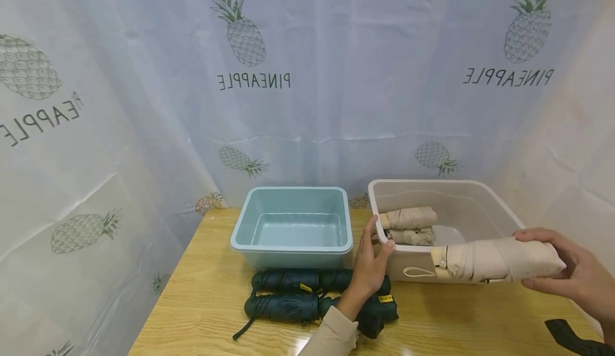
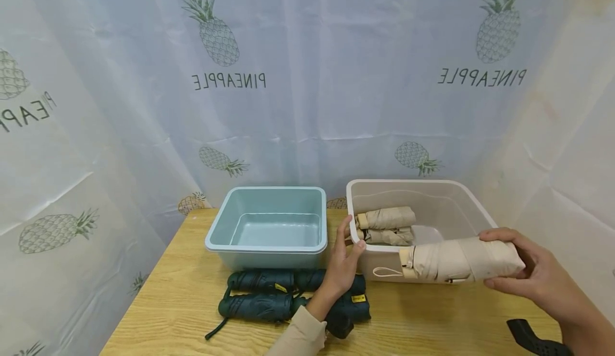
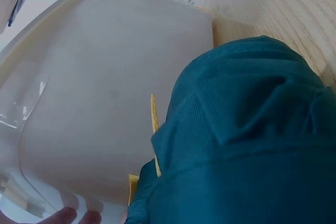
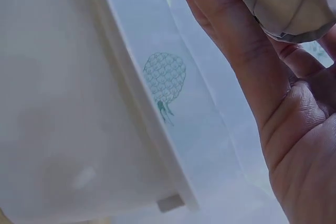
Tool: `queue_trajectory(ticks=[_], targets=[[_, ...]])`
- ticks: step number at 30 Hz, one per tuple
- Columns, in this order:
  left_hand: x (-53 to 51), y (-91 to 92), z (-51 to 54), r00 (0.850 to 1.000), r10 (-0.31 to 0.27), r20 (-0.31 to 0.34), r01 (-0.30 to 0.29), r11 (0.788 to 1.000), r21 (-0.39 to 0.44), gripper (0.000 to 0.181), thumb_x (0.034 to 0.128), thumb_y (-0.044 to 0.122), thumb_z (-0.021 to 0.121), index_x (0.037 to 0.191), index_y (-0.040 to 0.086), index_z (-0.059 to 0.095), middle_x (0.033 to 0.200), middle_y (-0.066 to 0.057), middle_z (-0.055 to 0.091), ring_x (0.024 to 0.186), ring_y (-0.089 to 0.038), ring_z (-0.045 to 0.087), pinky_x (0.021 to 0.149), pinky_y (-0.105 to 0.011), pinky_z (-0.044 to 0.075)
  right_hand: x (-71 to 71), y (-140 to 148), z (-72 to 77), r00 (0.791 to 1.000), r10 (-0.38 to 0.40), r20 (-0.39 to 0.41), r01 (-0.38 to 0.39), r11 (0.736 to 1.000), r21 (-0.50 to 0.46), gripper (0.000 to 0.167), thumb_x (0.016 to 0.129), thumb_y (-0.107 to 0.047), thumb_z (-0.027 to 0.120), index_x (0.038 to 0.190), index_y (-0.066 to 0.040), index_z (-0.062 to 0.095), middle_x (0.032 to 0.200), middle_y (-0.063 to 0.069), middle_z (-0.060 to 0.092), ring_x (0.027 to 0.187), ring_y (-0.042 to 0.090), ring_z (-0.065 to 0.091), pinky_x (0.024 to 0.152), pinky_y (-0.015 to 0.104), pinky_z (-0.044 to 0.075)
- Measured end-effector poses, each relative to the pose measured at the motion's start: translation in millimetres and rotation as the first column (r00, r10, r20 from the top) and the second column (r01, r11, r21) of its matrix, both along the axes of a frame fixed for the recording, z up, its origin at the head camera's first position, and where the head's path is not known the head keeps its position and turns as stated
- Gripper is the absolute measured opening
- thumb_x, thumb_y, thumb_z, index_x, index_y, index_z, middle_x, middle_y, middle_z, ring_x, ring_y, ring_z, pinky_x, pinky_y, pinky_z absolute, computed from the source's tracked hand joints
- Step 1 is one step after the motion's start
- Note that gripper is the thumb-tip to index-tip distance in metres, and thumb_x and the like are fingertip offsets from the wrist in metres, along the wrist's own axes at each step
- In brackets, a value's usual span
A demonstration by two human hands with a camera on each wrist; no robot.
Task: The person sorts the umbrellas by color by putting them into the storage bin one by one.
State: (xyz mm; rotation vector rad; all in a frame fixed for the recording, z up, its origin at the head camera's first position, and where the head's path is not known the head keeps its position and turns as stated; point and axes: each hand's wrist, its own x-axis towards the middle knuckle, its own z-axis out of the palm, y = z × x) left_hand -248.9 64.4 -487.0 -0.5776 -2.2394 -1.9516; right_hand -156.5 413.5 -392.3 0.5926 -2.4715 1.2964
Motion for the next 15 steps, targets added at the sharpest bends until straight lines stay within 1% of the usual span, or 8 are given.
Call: queue_trajectory(ticks=[2,4,8,11,15], targets=[[-0.4,0.0,-0.6,1.000,-0.007,-0.004,0.007,1.000,0.001,0.067,0.1020,0.045,0.050,0.161,0.040,0.019,0.152,-0.007,0.048,0.126,-0.018,0.054,0.096,-0.039,0.050,-2.4,0.1,2.9,1.000,0.004,-0.002,-0.004,1.000,-0.018,0.085,0.072,0.032,0.066,0.149,0.004,0.043,0.149,-0.015,0.043,0.116,-0.008,0.054,0.064,0.025,0.060],[-0.7,-0.2,-1.2,1.000,-0.010,-0.006,0.010,1.000,0.002,0.067,0.1020,0.045,0.050,0.161,0.041,0.019,0.152,-0.006,0.047,0.126,-0.018,0.054,0.096,-0.038,0.050,-5.3,-0.2,5.8,1.000,0.002,0.002,-0.002,0.999,-0.035,0.084,0.072,0.033,0.066,0.148,0.005,0.043,0.149,-0.013,0.043,0.115,-0.007,0.055,0.062,0.026,0.060],[-1.1,-0.1,-1.5,1.000,-0.007,-0.002,0.007,1.000,-0.002,0.067,0.1018,0.046,0.050,0.161,0.042,0.019,0.151,-0.002,0.046,0.127,-0.017,0.054,0.095,-0.038,0.051,-11.1,-0.5,10.7,1.000,-0.012,-0.008,0.012,1.000,0.002,0.085,0.072,0.032,0.067,0.148,0.003,0.043,0.149,-0.015,0.042,0.115,-0.010,0.055,0.061,0.027,0.060],[-1.2,0.0,-1.5,1.000,-0.001,0.002,0.001,1.000,-0.006,0.067,0.1015,0.047,0.050,0.161,0.043,0.019,0.150,0.001,0.047,0.127,-0.016,0.054,0.094,-0.038,0.051,-15.2,0.0,14.9,0.999,-0.029,-0.017,0.030,0.997,0.072,0.085,0.074,0.029,0.069,0.150,0.001,0.042,0.149,-0.020,0.040,0.115,-0.013,0.053,0.062,0.026,0.060],[-1.2,-0.1,-1.6,1.000,-0.002,0.004,0.002,1.000,-0.004,0.067,0.1015,0.047,0.051,0.160,0.043,0.019,0.151,0.001,0.046,0.127,-0.017,0.054,0.092,-0.036,0.051,-20.6,1.2,20.3,0.999,-0.037,0.002,0.036,0.995,0.089,0.085,0.076,0.027,0.069,0.151,-0.002,0.042,0.148,-0.021,0.039,0.112,-0.011,0.054,0.063,0.026,0.060]])
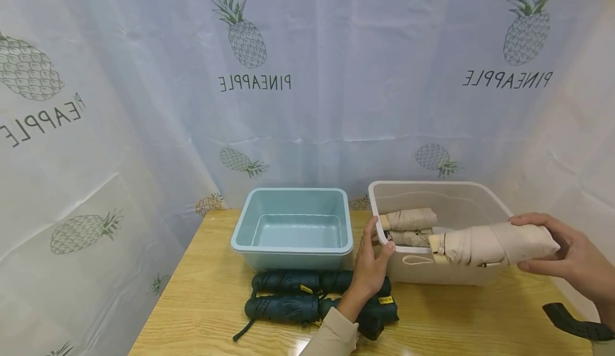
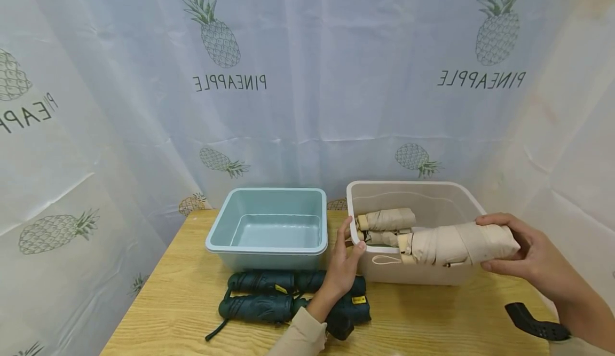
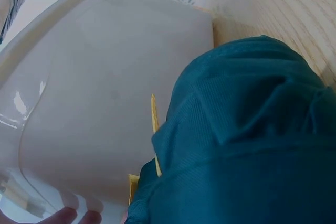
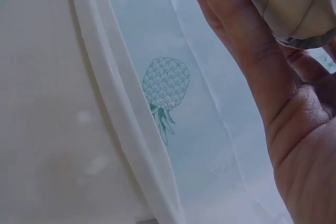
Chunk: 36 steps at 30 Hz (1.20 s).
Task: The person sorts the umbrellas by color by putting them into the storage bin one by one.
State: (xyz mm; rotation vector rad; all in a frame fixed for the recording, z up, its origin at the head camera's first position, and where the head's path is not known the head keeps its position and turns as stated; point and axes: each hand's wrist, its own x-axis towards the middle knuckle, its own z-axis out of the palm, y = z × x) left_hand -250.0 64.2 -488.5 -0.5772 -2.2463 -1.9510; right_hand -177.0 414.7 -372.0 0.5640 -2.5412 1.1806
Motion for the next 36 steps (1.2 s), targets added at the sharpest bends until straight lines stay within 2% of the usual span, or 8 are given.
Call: queue_trajectory(ticks=[6,12,17,24,30,36], targets=[[-0.4,0.1,-0.1,1.000,0.002,0.001,-0.002,1.000,0.001,0.067,0.1013,0.047,0.051,0.160,0.043,0.019,0.152,0.001,0.045,0.128,-0.017,0.054,0.091,-0.035,0.051,-8.2,1.0,8.2,0.999,-0.009,0.037,0.009,1.000,0.008,0.083,0.080,0.023,0.069,0.153,-0.007,0.042,0.147,-0.024,0.038,0.102,-0.007,0.062,0.063,0.026,0.058],[-0.6,-0.1,-0.7,1.000,0.007,-0.004,-0.007,1.000,0.000,0.067,0.1010,0.047,0.051,0.160,0.043,0.019,0.153,0.001,0.044,0.128,-0.017,0.054,0.092,-0.037,0.051,-16.5,-2.6,13.4,0.997,-0.065,0.034,0.065,0.998,0.009,0.081,0.080,0.021,0.070,0.151,-0.007,0.043,0.139,-0.020,0.042,0.095,-0.004,0.064,0.063,0.024,0.056],[-0.2,-0.1,-1.3,1.000,0.003,-0.006,-0.003,1.000,0.001,0.068,0.1012,0.047,0.051,0.161,0.042,0.019,0.154,0.001,0.043,0.128,-0.018,0.054,0.093,-0.037,0.051,-24.4,-4.0,17.5,0.997,-0.067,0.038,0.067,0.998,0.018,0.079,0.083,0.017,0.071,0.152,-0.011,0.043,0.134,-0.021,0.043,0.095,-0.004,0.061,0.063,0.023,0.056],[-0.6,0.0,-0.9,1.000,0.011,-0.003,-0.011,1.000,-0.001,0.068,0.1007,0.048,0.051,0.160,0.043,0.019,0.155,0.002,0.043,0.129,-0.019,0.053,0.096,-0.042,0.050,-38.4,-5.0,24.1,0.993,-0.074,0.090,0.073,0.997,0.012,0.076,0.086,0.010,0.073,0.151,-0.017,0.045,0.127,-0.020,0.047,0.092,-0.002,0.062,0.064,0.023,0.055],[-0.6,0.1,-0.1,1.000,0.014,-0.003,-0.014,1.000,-0.004,0.067,0.1010,0.047,0.051,0.160,0.043,0.019,0.155,0.002,0.044,0.128,-0.018,0.054,0.095,-0.040,0.051,-54.4,-7.5,28.8,0.988,-0.091,0.127,0.093,0.996,-0.012,0.072,0.087,0.009,0.072,0.149,-0.015,0.046,0.128,-0.018,0.048,0.093,0.001,0.062,0.066,0.025,0.055],[0.4,0.5,0.7,1.000,0.015,0.000,-0.015,1.000,-0.002,0.067,0.1008,0.047,0.051,0.160,0.042,0.020,0.154,0.002,0.044,0.127,-0.017,0.054,0.095,-0.040,0.050,-68.7,-7.1,30.9,0.983,-0.063,0.175,0.065,0.998,-0.006,0.069,0.090,0.003,0.073,0.150,-0.015,0.045,0.127,-0.018,0.047,0.096,0.001,0.060,0.070,0.025,0.055]])
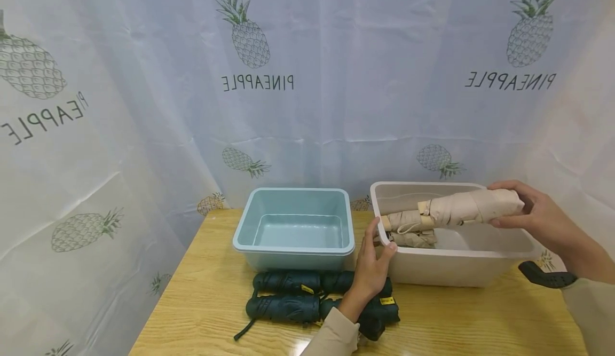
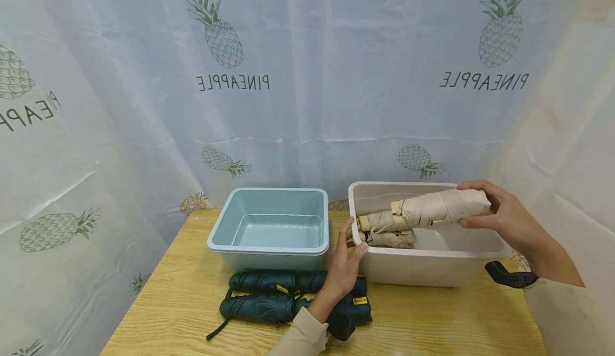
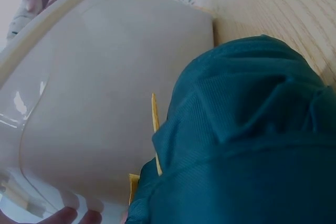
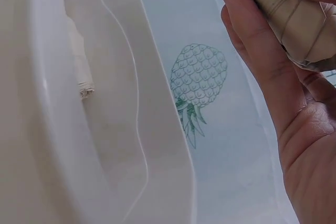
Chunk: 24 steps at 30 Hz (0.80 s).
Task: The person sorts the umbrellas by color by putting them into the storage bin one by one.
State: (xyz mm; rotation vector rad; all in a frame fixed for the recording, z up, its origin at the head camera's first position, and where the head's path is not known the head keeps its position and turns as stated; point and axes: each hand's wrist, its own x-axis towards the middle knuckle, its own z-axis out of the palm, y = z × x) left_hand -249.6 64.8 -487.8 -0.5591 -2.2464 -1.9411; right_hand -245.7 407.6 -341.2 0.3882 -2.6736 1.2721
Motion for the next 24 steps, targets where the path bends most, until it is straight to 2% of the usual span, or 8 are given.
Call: queue_trajectory(ticks=[6,13,15,20,22,24], targets=[[0.5,0.1,-0.1,1.000,0.005,0.005,-0.005,1.000,-0.010,0.067,0.1007,0.048,0.050,0.160,0.042,0.021,0.154,0.002,0.045,0.127,-0.017,0.054,0.095,-0.039,0.050,-14.2,-1.4,3.7,0.997,-0.008,0.080,0.006,1.000,0.018,0.066,0.093,-0.005,0.073,0.150,-0.020,0.044,0.125,-0.018,0.050,0.097,0.003,0.060,0.071,0.029,0.053],[0.7,0.6,0.1,1.000,-0.002,0.017,0.002,1.000,-0.010,0.067,0.1004,0.049,0.050,0.159,0.045,0.019,0.155,0.003,0.043,0.128,-0.018,0.053,0.096,-0.042,0.050,-33.7,-5.4,5.6,0.995,0.009,0.096,-0.014,0.998,0.055,0.066,0.092,-0.011,0.075,0.149,-0.020,0.045,0.122,-0.019,0.053,0.098,0.001,0.060,0.072,0.028,0.052],[0.3,1.1,0.0,1.000,-0.003,0.018,0.003,1.000,-0.009,0.067,0.1005,0.049,0.050,0.159,0.046,0.019,0.155,0.003,0.043,0.128,-0.017,0.053,0.096,-0.042,0.050,-39.6,-7.5,7.0,0.995,0.003,0.098,-0.011,0.996,0.083,0.066,0.091,-0.014,0.077,0.149,-0.019,0.045,0.124,-0.018,0.053,0.100,0.001,0.059,0.074,0.029,0.052],[0.1,1.4,-0.2,1.000,-0.004,0.024,0.004,1.000,-0.007,0.067,0.1009,0.049,0.050,0.160,0.046,0.019,0.155,0.003,0.043,0.127,-0.016,0.052,0.094,-0.040,0.050,-52.3,-13.6,11.6,0.991,-0.012,0.133,-0.007,0.990,0.139,0.070,0.090,-0.022,0.079,0.151,-0.018,0.044,0.152,0.000,0.037,0.113,-0.005,0.043,0.088,0.044,0.049],[0.3,1.5,-0.3,1.000,-0.005,0.026,0.005,1.000,-0.006,0.066,0.1011,0.049,0.050,0.159,0.046,0.019,0.155,0.003,0.043,0.127,-0.016,0.053,0.093,-0.040,0.050,-56.5,-15.5,11.9,0.990,0.004,0.144,-0.023,0.991,0.133,0.070,0.090,-0.022,0.079,0.151,-0.017,0.043,0.155,0.002,0.032,0.115,-0.006,0.040,0.088,0.044,0.049],[0.3,1.9,-0.6,1.000,-0.003,0.025,0.003,1.000,-0.008,0.066,0.1010,0.049,0.051,0.159,0.046,0.019,0.155,0.003,0.043,0.127,-0.016,0.053,0.093,-0.040,0.050,-60.6,-17.1,11.2,0.989,0.024,0.146,-0.042,0.992,0.117,0.068,0.090,-0.019,0.079,0.149,-0.016,0.044,0.146,0.001,0.042,0.111,-0.004,0.048,0.084,0.037,0.051]])
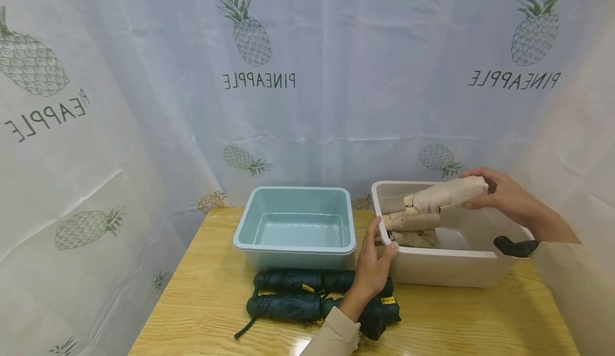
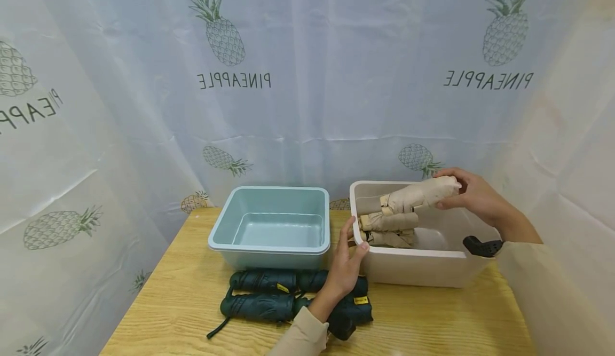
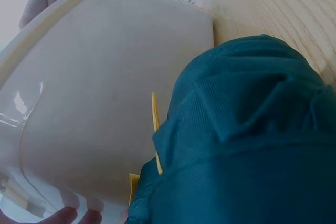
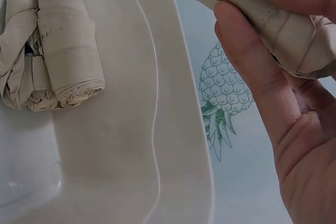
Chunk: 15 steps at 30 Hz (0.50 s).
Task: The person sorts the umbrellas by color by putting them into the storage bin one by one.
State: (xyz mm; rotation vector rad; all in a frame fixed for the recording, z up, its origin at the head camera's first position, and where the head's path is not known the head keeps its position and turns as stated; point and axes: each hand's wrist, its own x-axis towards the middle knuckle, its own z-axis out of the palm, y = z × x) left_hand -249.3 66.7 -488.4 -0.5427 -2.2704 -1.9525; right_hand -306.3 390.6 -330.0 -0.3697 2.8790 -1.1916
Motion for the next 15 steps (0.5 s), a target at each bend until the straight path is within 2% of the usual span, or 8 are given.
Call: queue_trajectory(ticks=[3,5,9,15], targets=[[-0.3,0.1,-0.1,1.000,0.003,-0.004,-0.003,1.000,-0.002,0.066,0.1009,0.048,0.051,0.159,0.046,0.019,0.156,0.003,0.042,0.127,-0.017,0.053,0.093,-0.040,0.051,-5.5,-2.6,-1.6,1.000,0.025,-0.004,-0.026,0.999,-0.030,0.066,0.089,-0.016,0.079,0.146,-0.014,0.045,0.127,-0.011,0.054,0.103,-0.002,0.057,0.078,0.028,0.052],[-0.3,0.3,-0.4,1.000,0.007,-0.005,-0.007,1.000,-0.004,0.066,0.1007,0.048,0.051,0.159,0.046,0.020,0.156,0.003,0.042,0.127,-0.018,0.053,0.093,-0.040,0.051,-9.0,-4.6,-2.8,1.000,0.031,-0.002,-0.031,0.998,-0.048,0.065,0.088,-0.014,0.079,0.144,-0.014,0.047,0.117,-0.015,0.058,0.100,0.000,0.061,0.077,0.026,0.052],[-0.3,0.8,-0.8,1.000,0.012,-0.010,-0.012,1.000,-0.004,0.066,0.1005,0.048,0.051,0.159,0.046,0.020,0.155,0.003,0.043,0.127,-0.017,0.054,0.093,-0.040,0.051,-16.0,-7.5,-6.1,0.999,0.045,0.005,-0.044,0.997,-0.059,0.064,0.087,-0.014,0.080,0.142,-0.012,0.047,0.114,-0.015,0.060,0.099,0.004,0.062,0.078,0.027,0.053],[-0.6,0.5,-0.1,1.000,0.010,-0.014,-0.010,1.000,-0.004,0.066,0.1009,0.048,0.051,0.159,0.045,0.020,0.155,0.003,0.043,0.127,-0.016,0.053,0.094,-0.039,0.051,-28.5,-9.0,-16.1,0.998,0.063,0.020,-0.061,0.995,-0.074,0.064,0.086,-0.012,0.080,0.141,-0.008,0.048,0.122,-0.004,0.055,0.099,0.007,0.060,0.078,0.031,0.055]])
